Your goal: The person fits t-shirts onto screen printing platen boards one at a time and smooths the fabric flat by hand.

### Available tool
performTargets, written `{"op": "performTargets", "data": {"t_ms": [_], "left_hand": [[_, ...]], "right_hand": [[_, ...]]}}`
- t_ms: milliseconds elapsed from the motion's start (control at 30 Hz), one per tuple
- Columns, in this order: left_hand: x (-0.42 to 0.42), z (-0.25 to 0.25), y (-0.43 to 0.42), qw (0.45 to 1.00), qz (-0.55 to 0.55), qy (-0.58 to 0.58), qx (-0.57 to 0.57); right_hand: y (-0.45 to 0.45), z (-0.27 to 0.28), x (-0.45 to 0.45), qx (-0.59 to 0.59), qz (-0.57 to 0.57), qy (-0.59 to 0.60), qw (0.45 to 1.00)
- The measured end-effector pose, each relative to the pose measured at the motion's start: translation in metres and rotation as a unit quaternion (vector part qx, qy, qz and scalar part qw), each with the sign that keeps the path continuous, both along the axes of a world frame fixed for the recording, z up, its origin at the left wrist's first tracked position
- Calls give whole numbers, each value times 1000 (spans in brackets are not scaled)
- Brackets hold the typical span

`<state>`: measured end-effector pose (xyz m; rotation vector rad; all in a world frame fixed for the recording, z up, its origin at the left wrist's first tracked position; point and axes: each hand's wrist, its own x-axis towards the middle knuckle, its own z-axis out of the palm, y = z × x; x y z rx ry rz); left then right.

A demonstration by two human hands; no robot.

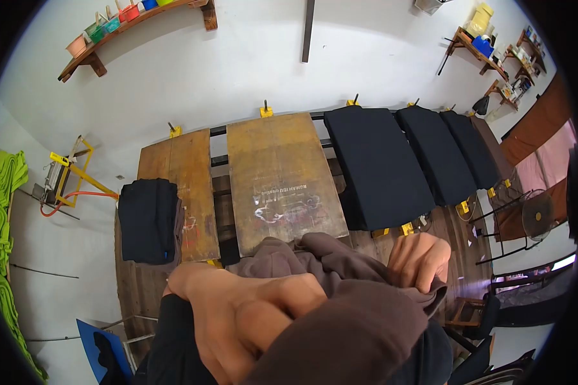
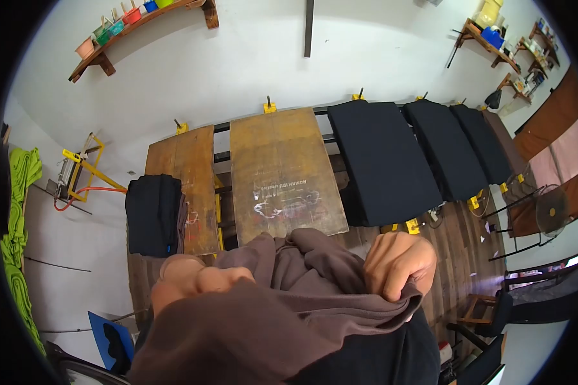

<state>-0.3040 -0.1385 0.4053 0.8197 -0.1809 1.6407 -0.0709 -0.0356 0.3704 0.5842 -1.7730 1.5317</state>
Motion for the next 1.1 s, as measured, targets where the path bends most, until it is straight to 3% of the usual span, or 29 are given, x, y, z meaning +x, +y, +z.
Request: {"op": "performTargets", "data": {"t_ms": [167,533,800,967,1067,1100], "left_hand": [[0,23,16,995,-16,5,94],[-46,53,45,933,92,237,256],[-89,58,15,829,168,394,360],[-78,75,32,738,214,485,418],[-71,80,37,748,169,553,327],[-66,86,39,748,149,585,276]], "right_hand": [[-4,-12,5,10,-1,-60,998],[0,-31,-4,28,37,-127,991],[4,-40,-5,42,19,-138,989],[5,-50,-4,-17,36,-137,990],[12,-66,13,9,17,-206,978],[-7,-74,15,-86,-78,-157,981]]}}
